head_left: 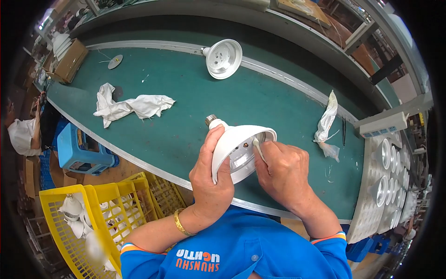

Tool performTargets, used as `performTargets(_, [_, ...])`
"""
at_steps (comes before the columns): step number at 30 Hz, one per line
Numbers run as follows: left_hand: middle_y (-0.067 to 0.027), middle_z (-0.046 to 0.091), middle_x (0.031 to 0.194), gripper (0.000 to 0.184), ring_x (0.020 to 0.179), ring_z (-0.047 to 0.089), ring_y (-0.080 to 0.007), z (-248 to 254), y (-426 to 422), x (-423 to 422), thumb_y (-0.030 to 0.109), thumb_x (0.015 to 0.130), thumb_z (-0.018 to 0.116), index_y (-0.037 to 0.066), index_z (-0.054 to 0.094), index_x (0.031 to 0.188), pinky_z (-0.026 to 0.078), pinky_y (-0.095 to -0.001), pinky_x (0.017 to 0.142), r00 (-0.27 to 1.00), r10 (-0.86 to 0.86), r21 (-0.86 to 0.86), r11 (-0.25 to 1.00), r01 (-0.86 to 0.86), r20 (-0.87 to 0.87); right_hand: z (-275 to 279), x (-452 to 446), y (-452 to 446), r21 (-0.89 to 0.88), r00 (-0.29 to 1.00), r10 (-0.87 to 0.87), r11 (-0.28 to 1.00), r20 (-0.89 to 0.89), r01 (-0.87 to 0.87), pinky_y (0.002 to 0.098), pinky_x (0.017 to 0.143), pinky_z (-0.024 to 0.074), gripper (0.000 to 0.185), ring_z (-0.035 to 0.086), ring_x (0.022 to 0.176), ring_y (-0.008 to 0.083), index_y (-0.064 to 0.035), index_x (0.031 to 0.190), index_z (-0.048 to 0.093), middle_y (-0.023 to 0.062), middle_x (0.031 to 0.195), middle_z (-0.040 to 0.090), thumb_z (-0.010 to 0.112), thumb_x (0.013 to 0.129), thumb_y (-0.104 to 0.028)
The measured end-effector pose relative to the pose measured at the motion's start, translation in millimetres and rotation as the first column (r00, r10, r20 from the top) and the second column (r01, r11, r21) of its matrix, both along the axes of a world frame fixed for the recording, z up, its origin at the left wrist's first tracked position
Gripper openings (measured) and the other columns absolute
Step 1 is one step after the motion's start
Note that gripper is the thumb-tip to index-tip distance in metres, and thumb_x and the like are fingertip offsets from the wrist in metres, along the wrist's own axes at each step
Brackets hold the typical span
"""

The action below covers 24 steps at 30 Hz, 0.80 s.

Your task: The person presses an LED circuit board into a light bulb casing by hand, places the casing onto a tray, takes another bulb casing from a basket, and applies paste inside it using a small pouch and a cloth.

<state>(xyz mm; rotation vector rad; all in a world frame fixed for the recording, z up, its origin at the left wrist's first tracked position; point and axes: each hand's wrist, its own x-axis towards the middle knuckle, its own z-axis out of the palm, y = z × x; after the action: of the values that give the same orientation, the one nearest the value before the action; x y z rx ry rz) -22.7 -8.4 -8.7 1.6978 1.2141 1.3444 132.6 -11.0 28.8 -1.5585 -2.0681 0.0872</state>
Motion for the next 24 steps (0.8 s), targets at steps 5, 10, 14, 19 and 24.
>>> performTargets(5, [-0.0195, 0.055, 0.132, 0.046, 0.117, 0.059, -0.0337, -2, 0, 1, -0.005, 0.089, 0.052, 0.001, 0.046, 0.134, 0.047, -0.0366, 0.097, 0.999, 0.031, 0.041, 0.999, -0.031, 0.016, -1, -3, -1, -0.033, 0.998, -0.013, 0.999, -0.054, 0.011, 0.0419, 0.047, 0.0454, 0.021, 0.059, 0.049, 0.0316, -0.0025, 0.064, 0.051, 0.0146, 0.057, 0.058, 0.067, 0.078, -0.007])
performTargets(10, [-0.0159, 0.051, 0.134, 0.049, 0.121, 0.053, -0.0234, -7, -1, 1, -0.003, 0.09, 0.054, 0.001, 0.042, 0.137, 0.044, -0.0332, 0.1, 0.992, 0.01, -0.105, 0.995, 0.003, 0.124, -1, -1, -2, -0.131, 0.996, -0.002, 0.991, -0.091, -0.01, 0.0432, 0.047, 0.045, 0.021, 0.06, 0.051, 0.0322, -0.0022, 0.065, 0.053, 0.0153, 0.058, 0.059, 0.066, 0.079, -0.008])
performTargets(14, [-0.0187, 0.056, 0.131, 0.049, 0.117, 0.057, -0.0271, -9, 2, 3, -0.002, 0.088, 0.054, 0.0, 0.044, 0.136, 0.045, -0.0349, 0.098, 0.984, 0.053, -0.139, 0.99, -0.029, 0.173, -3, 6, -5, -0.104, 0.972, 0.015, 0.994, -0.233, -0.04, 0.0408, 0.047, 0.0447, 0.017, 0.06, 0.052, 0.0312, -0.0013, 0.07, 0.059, 0.0144, 0.06, 0.06, 0.066, 0.083, -0.009])
performTargets(19, [-0.0157, 0.06, 0.118, 0.041, 0.108, 0.06, -0.0202, -10, 0, 5, 0.002, 0.089, 0.059, -0.004, 0.047, 0.128, 0.048, -0.0319, 0.093, 0.848, 0.201, -0.516, 0.851, 0.097, 0.491, -10, 15, -15, 0.092, 0.861, 0.087, 0.995, -0.502, -0.047, 0.0319, 0.049, 0.0457, 0.016, 0.061, 0.054, 0.0222, -0.0003, 0.089, 0.065, 0.0098, 0.067, 0.062, 0.06, 0.093, -0.015])
performTargets(24, [-0.0143, 0.061, 0.116, 0.038, 0.105, 0.06, -0.018, -6, -1, 10, 0.004, 0.089, 0.062, -0.005, 0.049, 0.125, 0.049, -0.0307, 0.091, 0.792, 0.241, -0.529, 0.84, 0.119, 0.561, -35, 17, -22, 0.182, 0.772, 0.165, 0.981, -0.613, -0.065, 0.0298, 0.052, 0.0483, 0.021, 0.062, 0.058, 0.0191, 0.0002, 0.095, 0.059, 0.0104, 0.077, 0.066, 0.053, 0.099, -0.019])
